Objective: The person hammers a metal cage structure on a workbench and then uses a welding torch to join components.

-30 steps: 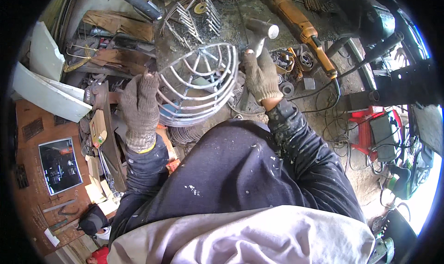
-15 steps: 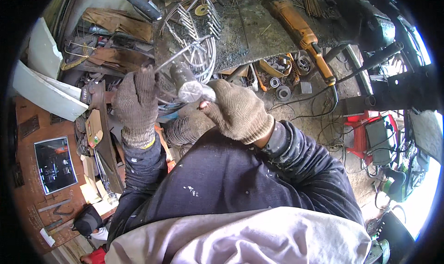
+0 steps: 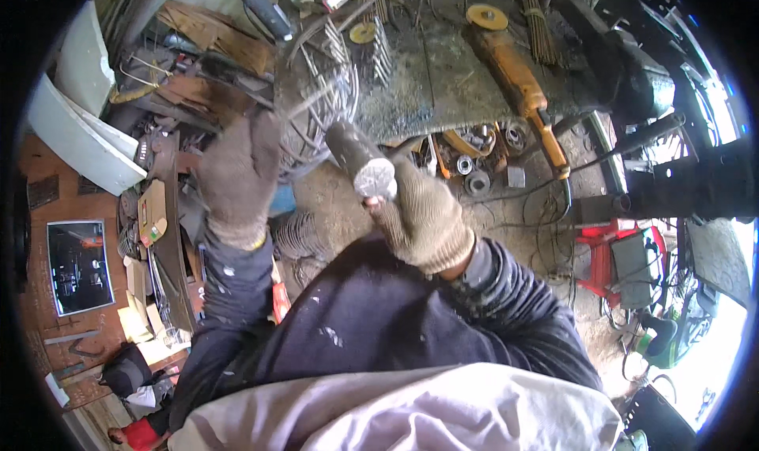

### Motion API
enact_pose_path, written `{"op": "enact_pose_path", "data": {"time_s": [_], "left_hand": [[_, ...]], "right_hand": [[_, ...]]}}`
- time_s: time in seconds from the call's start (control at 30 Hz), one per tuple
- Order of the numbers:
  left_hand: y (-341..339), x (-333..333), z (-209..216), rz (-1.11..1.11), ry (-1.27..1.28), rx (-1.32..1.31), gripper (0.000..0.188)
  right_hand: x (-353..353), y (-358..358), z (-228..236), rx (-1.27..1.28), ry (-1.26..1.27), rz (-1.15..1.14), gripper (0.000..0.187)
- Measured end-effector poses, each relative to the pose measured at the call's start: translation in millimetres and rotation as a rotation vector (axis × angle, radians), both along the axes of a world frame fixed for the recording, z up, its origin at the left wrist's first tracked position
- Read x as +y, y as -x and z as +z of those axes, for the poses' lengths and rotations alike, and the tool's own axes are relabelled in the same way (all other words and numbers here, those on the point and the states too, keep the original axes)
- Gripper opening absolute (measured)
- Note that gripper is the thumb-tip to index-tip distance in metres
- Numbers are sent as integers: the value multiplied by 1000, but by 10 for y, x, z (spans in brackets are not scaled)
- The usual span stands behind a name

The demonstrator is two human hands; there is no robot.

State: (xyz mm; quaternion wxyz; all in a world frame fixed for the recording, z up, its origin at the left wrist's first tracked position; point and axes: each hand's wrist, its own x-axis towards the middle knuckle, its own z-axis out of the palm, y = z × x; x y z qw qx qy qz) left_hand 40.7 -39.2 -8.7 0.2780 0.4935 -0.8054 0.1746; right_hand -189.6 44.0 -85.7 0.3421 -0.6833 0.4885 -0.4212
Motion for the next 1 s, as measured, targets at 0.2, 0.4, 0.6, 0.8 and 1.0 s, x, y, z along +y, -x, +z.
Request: {"op": "enact_pose_path", "data": {"time_s": [0.2,0.4,0.6,0.8,1.0], "left_hand": [[40,61,-15,-92,48,53,26],[39,107,-13,-21,-25,-2,26],[48,73,-35,-116,135,56,26],[-32,15,67,-21,-124,246,27],[-121,10,-19,-149,-41,247,18]], "right_hand": [[18,-52,136,-75,12,-59,46],[49,-4,104,-178,-38,-55,45],[131,-35,219,-383,155,-39,32],[91,-22,91,-284,189,0,48],[177,64,163,-257,-78,-32,49]]}}
